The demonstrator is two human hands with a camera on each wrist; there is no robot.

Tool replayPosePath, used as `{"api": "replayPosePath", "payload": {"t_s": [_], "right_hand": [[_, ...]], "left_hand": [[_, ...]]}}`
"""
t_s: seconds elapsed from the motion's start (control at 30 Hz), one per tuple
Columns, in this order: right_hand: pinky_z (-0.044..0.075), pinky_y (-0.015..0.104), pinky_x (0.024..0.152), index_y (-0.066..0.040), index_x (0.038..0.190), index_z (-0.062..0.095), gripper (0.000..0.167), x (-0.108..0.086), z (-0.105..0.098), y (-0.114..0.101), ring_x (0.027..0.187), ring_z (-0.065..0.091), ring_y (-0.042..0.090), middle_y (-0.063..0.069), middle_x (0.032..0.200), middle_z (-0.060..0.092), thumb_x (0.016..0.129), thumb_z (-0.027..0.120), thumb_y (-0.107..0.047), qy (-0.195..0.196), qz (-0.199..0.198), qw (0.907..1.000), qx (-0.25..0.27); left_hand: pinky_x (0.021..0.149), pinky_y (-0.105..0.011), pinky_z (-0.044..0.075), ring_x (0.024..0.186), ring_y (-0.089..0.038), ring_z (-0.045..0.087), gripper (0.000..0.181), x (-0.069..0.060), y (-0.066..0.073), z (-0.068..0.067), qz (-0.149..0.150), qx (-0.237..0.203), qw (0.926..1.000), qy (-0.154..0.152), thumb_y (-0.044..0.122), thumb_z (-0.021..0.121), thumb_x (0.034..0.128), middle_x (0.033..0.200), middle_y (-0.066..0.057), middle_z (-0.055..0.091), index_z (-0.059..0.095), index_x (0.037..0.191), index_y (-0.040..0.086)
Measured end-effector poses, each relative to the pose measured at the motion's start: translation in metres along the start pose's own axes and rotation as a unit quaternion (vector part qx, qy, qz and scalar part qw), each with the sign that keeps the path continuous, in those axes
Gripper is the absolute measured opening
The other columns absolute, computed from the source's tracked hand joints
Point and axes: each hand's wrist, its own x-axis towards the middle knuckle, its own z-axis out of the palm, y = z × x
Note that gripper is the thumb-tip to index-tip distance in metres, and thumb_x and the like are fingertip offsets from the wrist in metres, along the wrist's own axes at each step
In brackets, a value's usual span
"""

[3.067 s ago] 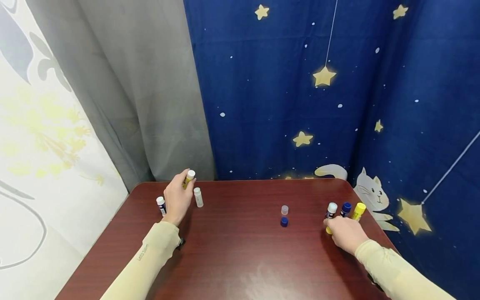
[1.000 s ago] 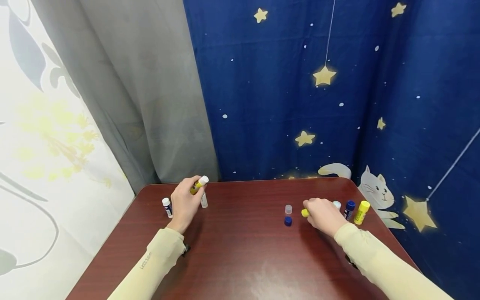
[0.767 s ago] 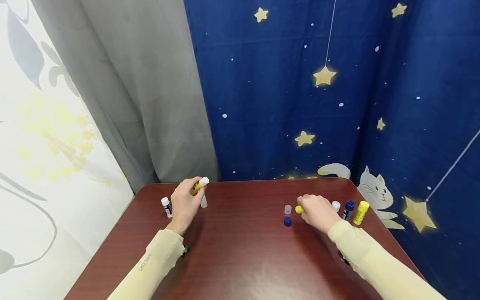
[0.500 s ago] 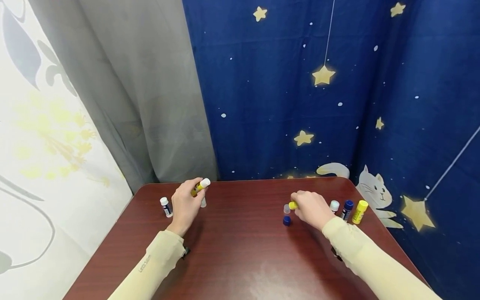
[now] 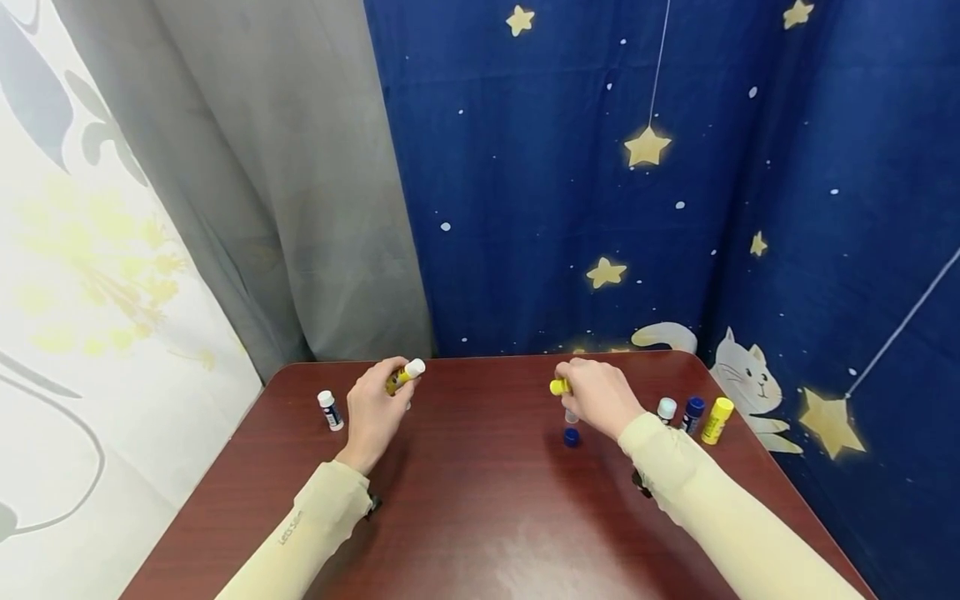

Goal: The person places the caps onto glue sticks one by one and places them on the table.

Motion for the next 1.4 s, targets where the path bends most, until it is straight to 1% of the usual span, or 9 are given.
{"api": "replayPosePath", "payload": {"t_s": [0.13,0.3,0.5,0.67,0.73,0.87,1.0,1.17,1.4], "right_hand": [[0.053,0.031,0.06,-0.016,0.102,0.072,0.025,0.007,-0.002,-0.005,0.065,0.055,0.009,-0.005,0.086,0.065,0.081,0.084,-0.021,0.002,0.003,1.0,0.0],[0.047,0.029,0.057,-0.018,0.102,0.072,0.023,0.015,-0.004,-0.013,0.064,0.052,0.009,-0.006,0.081,0.061,0.083,0.081,-0.025,0.003,0.006,1.0,0.0],[0.049,0.03,0.06,-0.015,0.105,0.073,0.024,0.024,-0.006,-0.021,0.068,0.053,0.011,-0.004,0.086,0.066,0.083,0.08,-0.022,0.021,-0.008,0.9996,0.014],[0.047,0.028,0.059,-0.017,0.105,0.073,0.022,0.029,-0.007,-0.025,0.067,0.052,0.012,-0.007,0.086,0.064,0.084,0.079,-0.022,0.025,-0.01,0.9995,0.014],[0.046,0.028,0.058,-0.017,0.105,0.073,0.022,0.031,-0.009,-0.027,0.067,0.051,0.012,-0.009,0.085,0.062,0.083,0.079,-0.021,0.026,-0.008,0.9995,0.018],[0.045,0.03,0.059,-0.017,0.104,0.073,0.022,0.033,-0.011,-0.033,0.067,0.051,0.013,-0.008,0.085,0.064,0.083,0.078,-0.018,0.035,-0.008,0.9988,0.033],[0.045,0.031,0.06,-0.016,0.104,0.074,0.022,0.035,-0.013,-0.038,0.067,0.051,0.014,-0.005,0.088,0.066,0.083,0.078,-0.017,0.04,-0.011,0.9983,0.042],[0.044,0.031,0.06,-0.017,0.104,0.074,0.021,0.038,-0.017,-0.041,0.067,0.051,0.015,-0.004,0.088,0.067,0.083,0.078,-0.016,0.049,-0.012,0.9975,0.049],[0.044,0.03,0.06,-0.017,0.103,0.074,0.02,0.04,-0.021,-0.043,0.068,0.052,0.013,-0.009,0.085,0.063,0.083,0.077,-0.016,0.06,-0.013,0.9962,0.062]], "left_hand": [[0.078,-0.048,0.051,0.083,-0.023,0.063,0.03,-0.002,0.0,0.001,0.006,0.0,1.0,0.004,0.014,0.086,0.0805,0.099,-0.008,0.072,0.071,0.107,0.011],[0.08,-0.047,0.051,0.083,-0.023,0.062,0.03,-0.004,0.001,0.003,0.008,-0.005,0.9999,0.001,0.012,0.086,0.0806,0.098,-0.006,0.071,0.072,0.108,0.012],[0.081,-0.047,0.05,0.085,-0.022,0.063,0.028,-0.004,0.004,0.004,0.013,-0.014,0.9998,-0.004,0.012,0.084,0.0821,0.099,-0.006,0.072,0.073,0.108,0.012],[0.079,-0.046,0.05,0.085,-0.022,0.063,0.031,-0.005,0.004,0.004,0.02,-0.017,0.9996,0.0,0.014,0.087,0.0802,0.099,-0.004,0.072,0.074,0.108,0.011],[0.078,-0.046,0.05,0.085,-0.022,0.064,0.03,-0.006,0.004,0.004,0.021,-0.018,0.9996,-0.002,0.014,0.086,0.0808,0.099,-0.003,0.072,0.074,0.108,0.011],[0.079,-0.046,0.049,0.086,-0.023,0.064,0.028,-0.007,0.005,0.003,0.02,-0.018,0.9996,-0.01,0.013,0.085,0.0823,0.099,-0.002,0.071,0.073,0.108,0.013],[0.078,-0.046,0.049,0.085,-0.021,0.063,0.028,-0.008,0.005,0.004,0.023,-0.016,0.9995,-0.012,0.012,0.084,0.0824,0.098,-0.001,0.07,0.074,0.108,0.013],[0.08,-0.045,0.049,0.088,-0.018,0.062,0.028,-0.009,0.006,0.006,0.018,-0.021,0.9994,-0.019,0.013,0.083,0.0838,0.1,-0.002,0.071,0.074,0.11,0.013],[0.081,-0.045,0.049,0.089,-0.017,0.062,0.027,-0.009,0.007,0.007,0.016,-0.023,0.9993,-0.024,0.015,0.083,0.0847,0.102,-0.001,0.071,0.074,0.11,0.013]]}}
